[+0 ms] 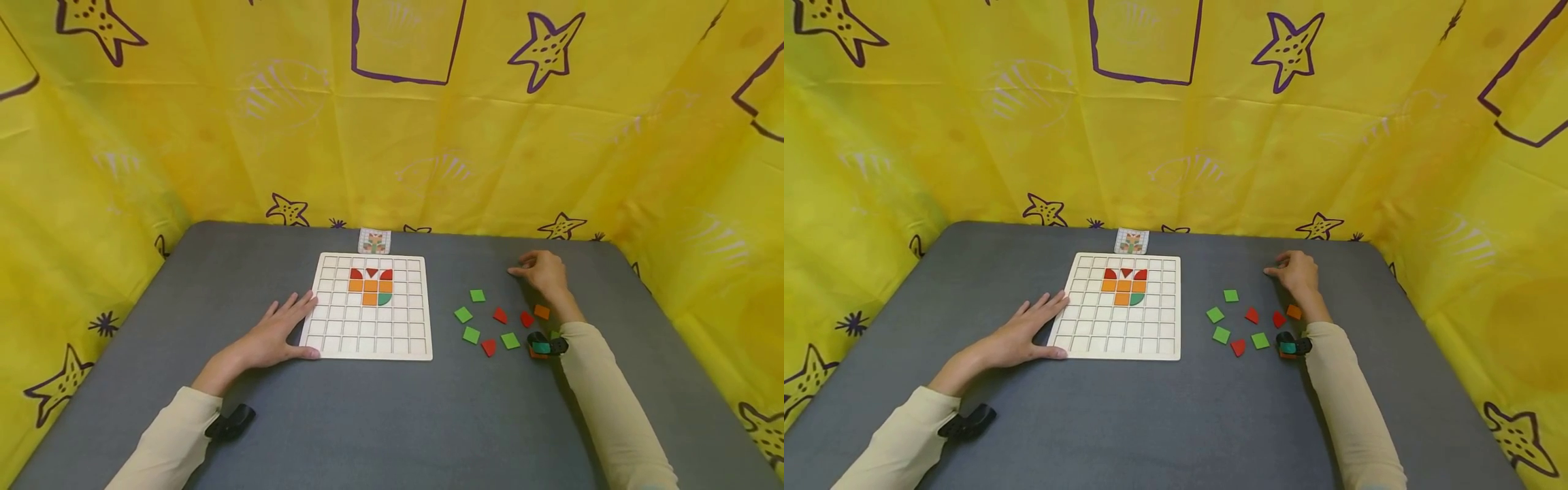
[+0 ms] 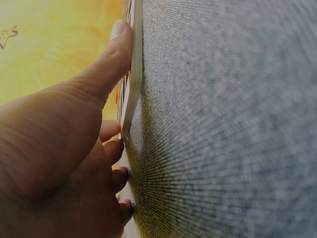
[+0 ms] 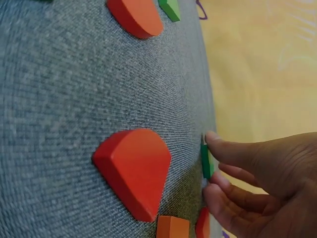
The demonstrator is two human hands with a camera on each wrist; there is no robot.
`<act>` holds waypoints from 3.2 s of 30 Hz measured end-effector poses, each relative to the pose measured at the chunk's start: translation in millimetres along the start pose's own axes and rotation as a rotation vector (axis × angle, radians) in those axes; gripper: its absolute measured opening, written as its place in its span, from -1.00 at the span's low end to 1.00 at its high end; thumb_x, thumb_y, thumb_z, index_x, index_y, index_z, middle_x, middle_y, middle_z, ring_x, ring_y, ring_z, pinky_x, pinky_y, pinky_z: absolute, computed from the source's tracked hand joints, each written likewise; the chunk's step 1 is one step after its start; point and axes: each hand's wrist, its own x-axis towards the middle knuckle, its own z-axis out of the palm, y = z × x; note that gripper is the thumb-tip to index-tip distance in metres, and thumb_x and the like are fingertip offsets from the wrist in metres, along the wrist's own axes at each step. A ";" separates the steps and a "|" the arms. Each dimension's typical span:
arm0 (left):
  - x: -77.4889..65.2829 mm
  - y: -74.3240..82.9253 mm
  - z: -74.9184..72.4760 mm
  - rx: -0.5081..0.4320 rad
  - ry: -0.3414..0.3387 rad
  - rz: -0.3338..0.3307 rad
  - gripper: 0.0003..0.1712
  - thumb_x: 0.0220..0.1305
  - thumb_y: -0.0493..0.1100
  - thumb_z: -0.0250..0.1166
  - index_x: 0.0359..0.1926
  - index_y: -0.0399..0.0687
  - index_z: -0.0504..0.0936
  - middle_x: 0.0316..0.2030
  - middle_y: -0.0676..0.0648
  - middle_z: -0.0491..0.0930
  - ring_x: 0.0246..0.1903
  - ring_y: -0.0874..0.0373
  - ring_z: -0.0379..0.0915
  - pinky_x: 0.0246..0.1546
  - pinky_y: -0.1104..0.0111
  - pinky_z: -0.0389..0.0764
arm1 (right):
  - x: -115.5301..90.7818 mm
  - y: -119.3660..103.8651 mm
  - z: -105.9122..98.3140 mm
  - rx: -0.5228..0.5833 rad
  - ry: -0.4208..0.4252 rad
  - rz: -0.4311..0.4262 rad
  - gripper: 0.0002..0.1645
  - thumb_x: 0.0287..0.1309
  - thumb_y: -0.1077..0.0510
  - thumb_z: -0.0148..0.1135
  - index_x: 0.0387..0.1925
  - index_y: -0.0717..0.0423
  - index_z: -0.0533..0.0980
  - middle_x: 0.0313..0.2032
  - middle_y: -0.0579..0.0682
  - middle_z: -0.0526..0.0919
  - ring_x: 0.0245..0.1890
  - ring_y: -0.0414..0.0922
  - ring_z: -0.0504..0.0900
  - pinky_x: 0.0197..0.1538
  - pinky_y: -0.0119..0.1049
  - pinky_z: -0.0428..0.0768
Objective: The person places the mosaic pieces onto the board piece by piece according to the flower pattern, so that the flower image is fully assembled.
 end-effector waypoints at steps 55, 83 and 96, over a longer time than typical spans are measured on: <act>0.6 -2.7 -0.4 -0.003 -0.022 -0.022 0.24 0.04 0.35 0.39 0.53 -0.16 0.02 0.52 -0.25 -0.09 0.48 -0.32 -0.33 0.36 -0.26 -0.33 | -11.1 -73.0 23.7 0.041 -0.076 -0.328 -0.73 0.05 0.41 0.37 -0.14 0.37 0.64 -0.33 0.19 0.72 -0.28 0.11 0.71 -0.14 0.02 0.63; -0.8 2.6 -3.5 -0.020 -0.027 -0.030 0.22 0.05 0.27 0.43 0.53 -0.18 0.01 0.53 -0.24 -0.12 0.48 -0.30 -0.35 0.38 -0.21 -0.36 | -30.2 -141.5 59.9 0.110 -0.148 -0.468 -0.81 0.11 0.35 0.37 -0.19 0.28 0.67 -0.35 0.07 0.71 -0.32 -0.04 0.66 -0.17 -0.16 0.63; -0.8 -0.8 -2.3 -0.022 -0.019 -0.019 0.23 0.05 0.29 0.42 0.53 -0.17 0.01 0.53 -0.23 -0.11 0.48 -0.30 -0.34 0.38 -0.22 -0.35 | -32.9 -164.7 79.1 0.166 -0.180 -0.532 -0.82 0.16 0.34 0.34 -0.17 0.25 0.67 -0.32 0.04 0.71 -0.30 -0.08 0.65 -0.17 -0.23 0.63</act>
